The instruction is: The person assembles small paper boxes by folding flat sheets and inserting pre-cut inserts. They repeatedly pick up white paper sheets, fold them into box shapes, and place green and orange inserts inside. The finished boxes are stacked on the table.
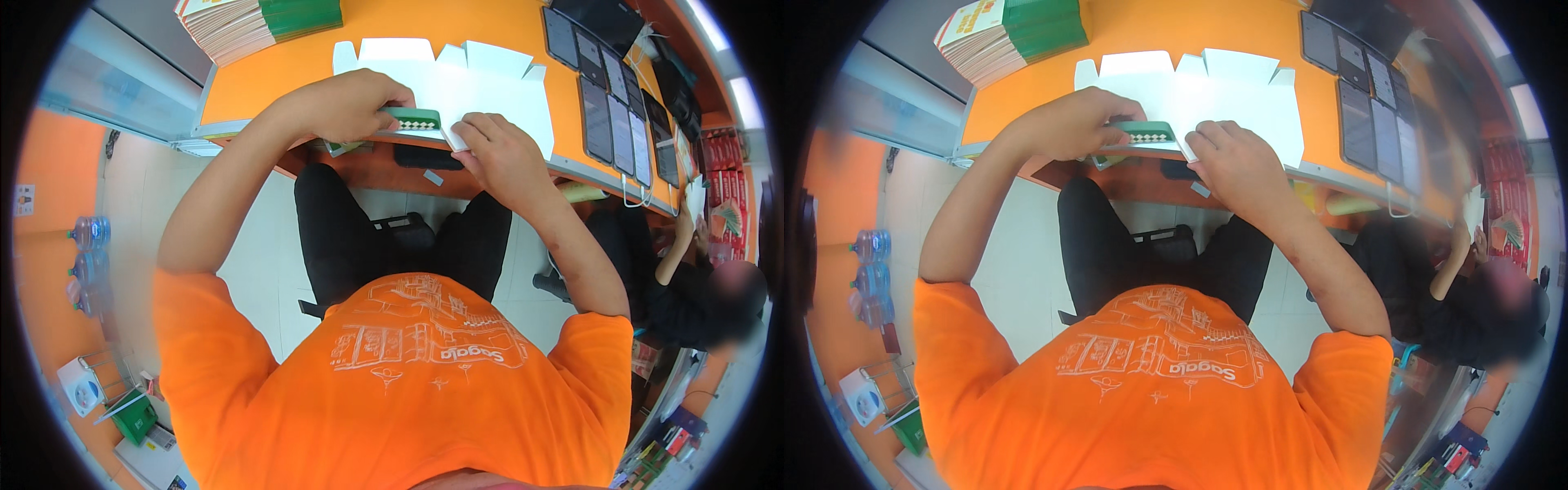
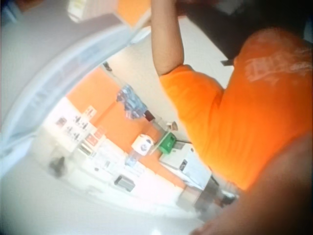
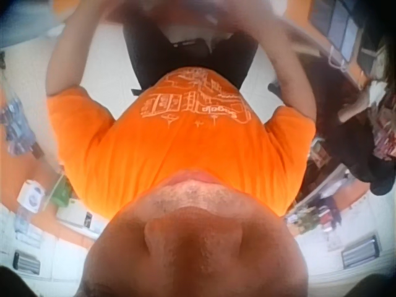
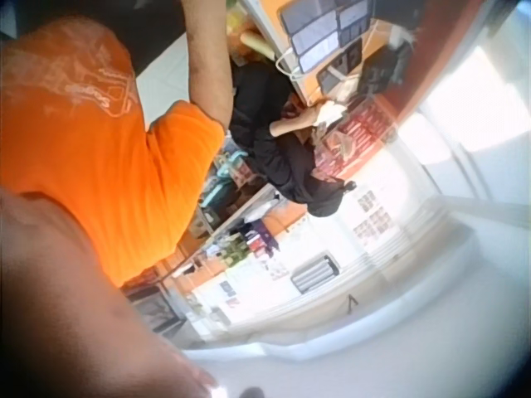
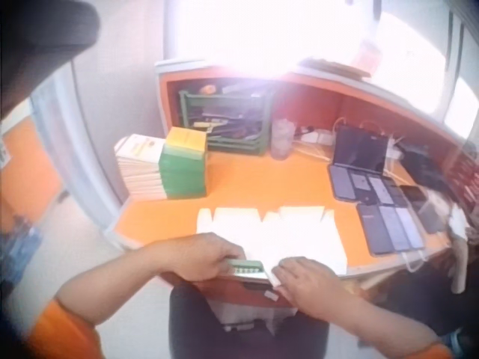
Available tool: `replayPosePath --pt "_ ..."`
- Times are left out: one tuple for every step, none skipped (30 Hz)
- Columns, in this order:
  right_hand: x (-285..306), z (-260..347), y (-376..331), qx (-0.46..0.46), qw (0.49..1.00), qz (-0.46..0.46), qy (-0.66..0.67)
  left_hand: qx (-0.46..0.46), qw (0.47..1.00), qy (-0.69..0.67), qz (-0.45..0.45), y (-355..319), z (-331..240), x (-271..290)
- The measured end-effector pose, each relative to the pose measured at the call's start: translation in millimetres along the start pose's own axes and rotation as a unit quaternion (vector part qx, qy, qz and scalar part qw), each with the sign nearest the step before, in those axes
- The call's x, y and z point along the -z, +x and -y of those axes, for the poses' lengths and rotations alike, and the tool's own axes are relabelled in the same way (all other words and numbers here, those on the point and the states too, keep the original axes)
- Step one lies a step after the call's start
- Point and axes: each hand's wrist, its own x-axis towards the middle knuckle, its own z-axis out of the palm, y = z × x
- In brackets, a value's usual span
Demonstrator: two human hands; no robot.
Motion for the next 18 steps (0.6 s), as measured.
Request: replayPosePath --pt "0 1 0 0.001 1.000 0.002 0.001 0.000 1.000 0.011 -0.002 -3 -3 0" --pt "-1 4 1 0.004 1.000 0.009 -0.021 0.003 1.000 0.018 -0.009 -4 -3 -1" --pt "-2 7 1 0.008 0.999 0.017 -0.043 0.007 1.000 0.026 -0.015 -5 -3 -4" --pt "-3 8 2 0.011 0.998 0.024 -0.065 0.010 0.999 0.033 -0.021 -6 -2 -7" --pt "-6 8 3 0.026 0.998 0.003 -0.063 -0.008 0.997 0.052 -0.048 -8 1 -14" --pt "-7 6 4 0.041 0.997 -0.018 -0.062 -0.026 0.994 0.072 -0.075 -10 5 -23" --pt "-9 5 6 0.056 0.996 -0.039 -0.061 -0.045 0.990 0.091 -0.102 -12 8 -29" --pt "-6 3 10 0.042 0.998 -0.017 -0.044 -0.046 0.990 0.090 -0.100 -12 8 -30" --pt "-1 3 16 0.027 0.999 0.005 -0.027 -0.047 0.990 0.089 -0.098 -12 8 -31" --pt "2 2 18 0.013 0.999 0.027 -0.010 -0.049 0.990 0.088 -0.096 -13 8 -33" --pt "4 -1 20 0.007 0.998 0.061 0.015 -0.068 0.991 0.063 -0.097 -13 11 -34" --pt "5 -9 29 0.005 0.996 0.083 0.032 -0.090 0.989 0.051 -0.106 -11 16 -31" --pt "8 -17 37 0.002 0.993 0.104 0.049 -0.114 0.986 0.040 -0.113 -9 19 -30" --pt "12 -25 48 -0.007 0.985 0.151 0.079 -0.086 0.992 0.032 -0.088 -8 18 -26" --pt "14 -33 59 -0.011 0.978 0.181 0.106 -0.091 0.991 0.049 -0.090 -6 19 -25" --pt "15 -40 70 -0.020 0.968 0.211 0.133 -0.101 0.990 0.046 -0.091 -5 22 -25" --pt "16 -47 81 -0.015 0.963 0.232 0.134 -0.106 0.990 0.036 -0.089 -6 19 -22" --pt "17 -52 91 -0.013 0.957 0.256 0.138 -0.115 0.988 0.034 -0.095 -7 13 -16"
